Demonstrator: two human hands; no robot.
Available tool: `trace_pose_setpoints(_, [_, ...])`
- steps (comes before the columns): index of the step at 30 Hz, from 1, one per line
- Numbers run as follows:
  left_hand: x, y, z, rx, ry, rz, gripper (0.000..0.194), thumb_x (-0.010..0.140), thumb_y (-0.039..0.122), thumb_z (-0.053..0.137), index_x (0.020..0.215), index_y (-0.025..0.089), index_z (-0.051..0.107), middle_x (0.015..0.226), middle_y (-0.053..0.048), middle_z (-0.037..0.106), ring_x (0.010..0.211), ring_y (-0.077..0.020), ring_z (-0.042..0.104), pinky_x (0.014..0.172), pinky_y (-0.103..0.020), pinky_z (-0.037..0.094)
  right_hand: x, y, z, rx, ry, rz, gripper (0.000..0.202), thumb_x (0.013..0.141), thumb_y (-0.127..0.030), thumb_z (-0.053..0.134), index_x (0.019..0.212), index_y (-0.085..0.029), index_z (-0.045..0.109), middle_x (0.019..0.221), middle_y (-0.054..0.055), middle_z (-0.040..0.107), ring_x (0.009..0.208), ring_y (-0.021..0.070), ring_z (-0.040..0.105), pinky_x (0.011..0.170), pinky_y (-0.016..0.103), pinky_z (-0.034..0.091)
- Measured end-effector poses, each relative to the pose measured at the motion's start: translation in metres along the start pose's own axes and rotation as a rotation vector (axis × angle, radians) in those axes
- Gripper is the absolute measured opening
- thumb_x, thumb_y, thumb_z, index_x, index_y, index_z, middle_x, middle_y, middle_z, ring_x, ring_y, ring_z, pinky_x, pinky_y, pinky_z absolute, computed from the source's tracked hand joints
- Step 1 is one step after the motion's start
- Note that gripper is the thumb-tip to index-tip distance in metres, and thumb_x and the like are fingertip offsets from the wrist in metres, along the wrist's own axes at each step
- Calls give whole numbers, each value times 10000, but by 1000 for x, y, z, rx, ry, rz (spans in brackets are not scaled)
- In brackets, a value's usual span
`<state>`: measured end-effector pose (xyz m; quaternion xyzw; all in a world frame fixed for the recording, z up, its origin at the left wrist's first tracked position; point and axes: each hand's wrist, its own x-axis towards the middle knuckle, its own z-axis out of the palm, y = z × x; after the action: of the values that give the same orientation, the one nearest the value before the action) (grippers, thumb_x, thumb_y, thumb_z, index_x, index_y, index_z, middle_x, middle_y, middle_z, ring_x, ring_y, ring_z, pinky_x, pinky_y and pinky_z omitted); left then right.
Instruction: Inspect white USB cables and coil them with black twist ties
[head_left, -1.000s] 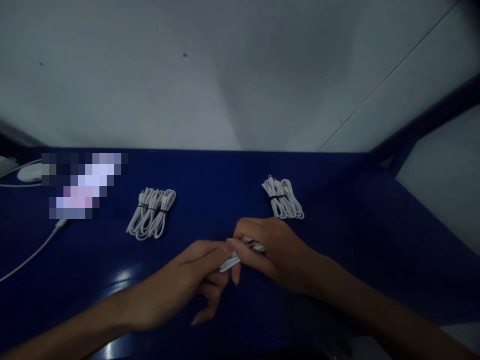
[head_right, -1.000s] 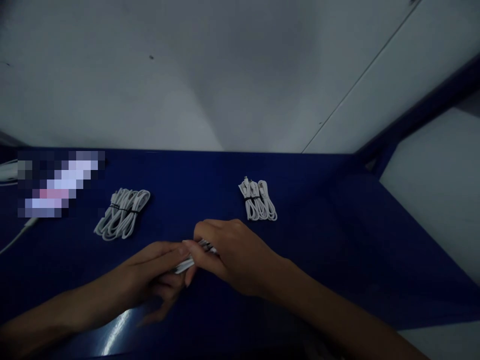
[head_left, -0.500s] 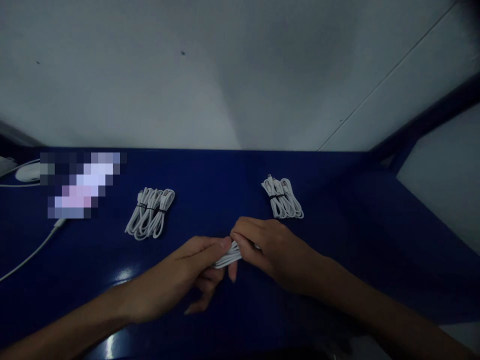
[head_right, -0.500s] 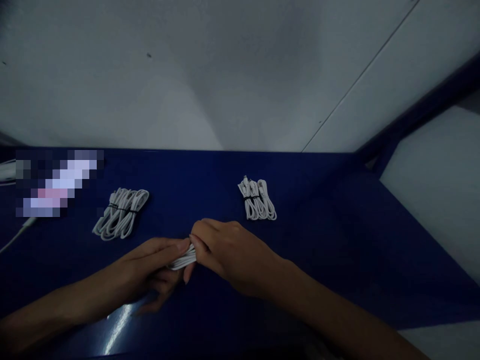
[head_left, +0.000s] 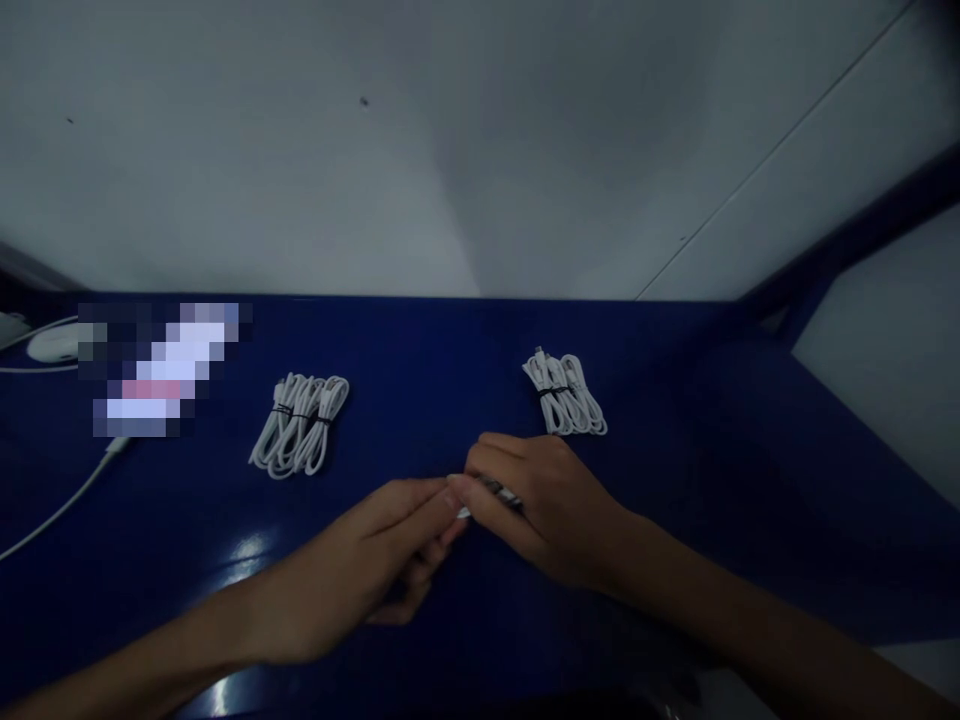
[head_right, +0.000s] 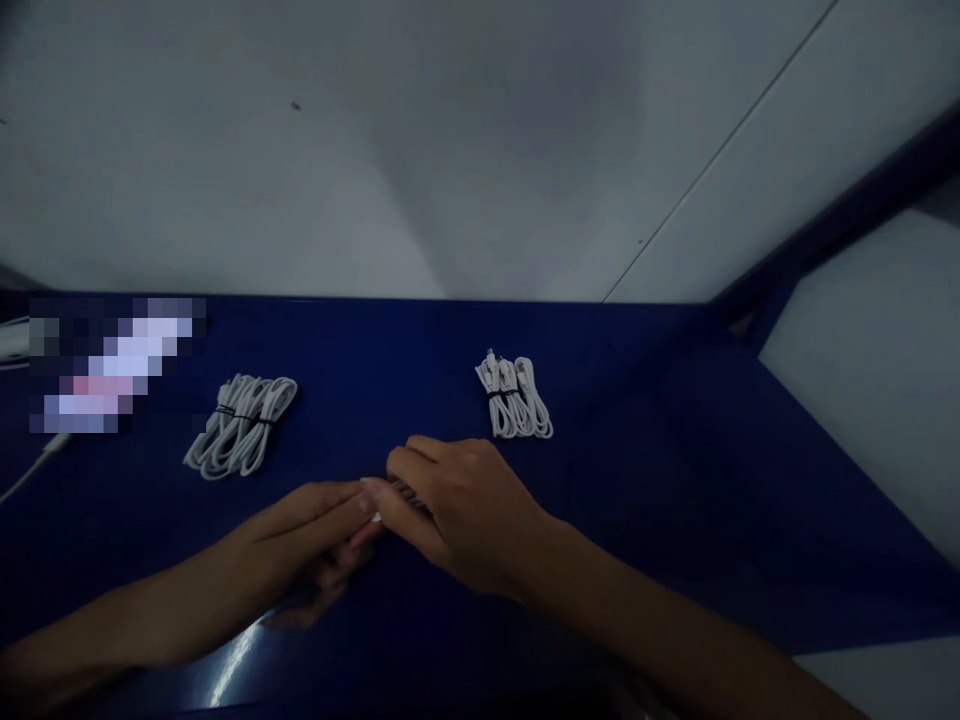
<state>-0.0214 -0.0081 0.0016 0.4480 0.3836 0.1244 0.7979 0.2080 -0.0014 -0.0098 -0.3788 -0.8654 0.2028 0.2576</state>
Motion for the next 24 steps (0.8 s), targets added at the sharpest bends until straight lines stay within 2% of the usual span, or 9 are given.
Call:
trace_pose_setpoints(5, [-3,7,4,108,53,-11,506,1109,659,536,903,202,601,755,40,496,620,-126,420,554,-260,382,2,1,3,-77,75,-102,451,1159,-209,442,738,-154,593,646,-48,524,508,75,419,489,239,313])
trace_pose_setpoints(7, [-1,11,5,61,-5,12,502,1113,651,537,909,201,622,713,54,464,584,-121,392,540,-258,384,3,1,4,-108,131,-143,458,1141,-174,442,701,-161,569,618,-57,494,485,67,382,461,228,289])
trace_pose_setpoints(10, [0,15,4,-43,-152,-15,489,1133,591,538,974,173,735,677,74,375,546,-113,347,523,-252,375,3,-2,5,-142,232,-186,447,1092,-136,475,650,-174,530,581,-65,460,471,62,358,439,221,266])
trace_pose_setpoints(13, [-1,16,1,-136,-209,-90,568,1143,605,491,1070,150,824,709,66,345,554,-112,341,528,-254,391,3,-4,7,-182,319,-222,449,1058,-115,495,615,-191,491,547,-69,434,462,66,346,427,234,249])
trace_pose_setpoints(15, [0,16,-1,-194,-249,-135,615,1141,634,469,1066,141,830,715,54,363,569,-120,330,523,-255,379,2,-5,7,-201,354,-250,449,1056,-113,507,615,-198,486,545,-68,445,461,70,355,428,242,258])
trace_pose_setpoints(17, [1,16,-3,-243,-311,-175,589,1139,620,492,958,139,779,716,36,399,592,-129,319,525,-258,342,2,-4,7,-213,381,-286,429,1060,-119,520,639,-202,511,564,-63,477,466,76,376,431,248,277])
trace_pose_setpoints(19, [2,17,-4,-281,-355,-206,518,1128,592,551,847,168,648,713,37,393,601,-129,297,523,-264,288,1,-1,8,-223,416,-332,386,1068,-138,537,688,-204,561,601,-52,525,483,83,416,440,250,312])
trace_pose_setpoints(21, [2,17,-3,-294,-356,-195,480,1103,573,622,812,203,527,708,56,356,584,-118,256,504,-258,254,1,2,9,-232,472,-374,340,1073,-160,563,738,-205,600,629,-49,556,496,85,447,444,246,343])
trace_pose_setpoints(24, [2,16,0,-242,-320,-113,484,1111,584,594,807,230,465,680,79,324,514,-99,228,442,-234,282,-1,8,10,-248,518,-385,272,1064,-173,631,795,-208,635,656,-56,592,519,77,486,468,224,401])
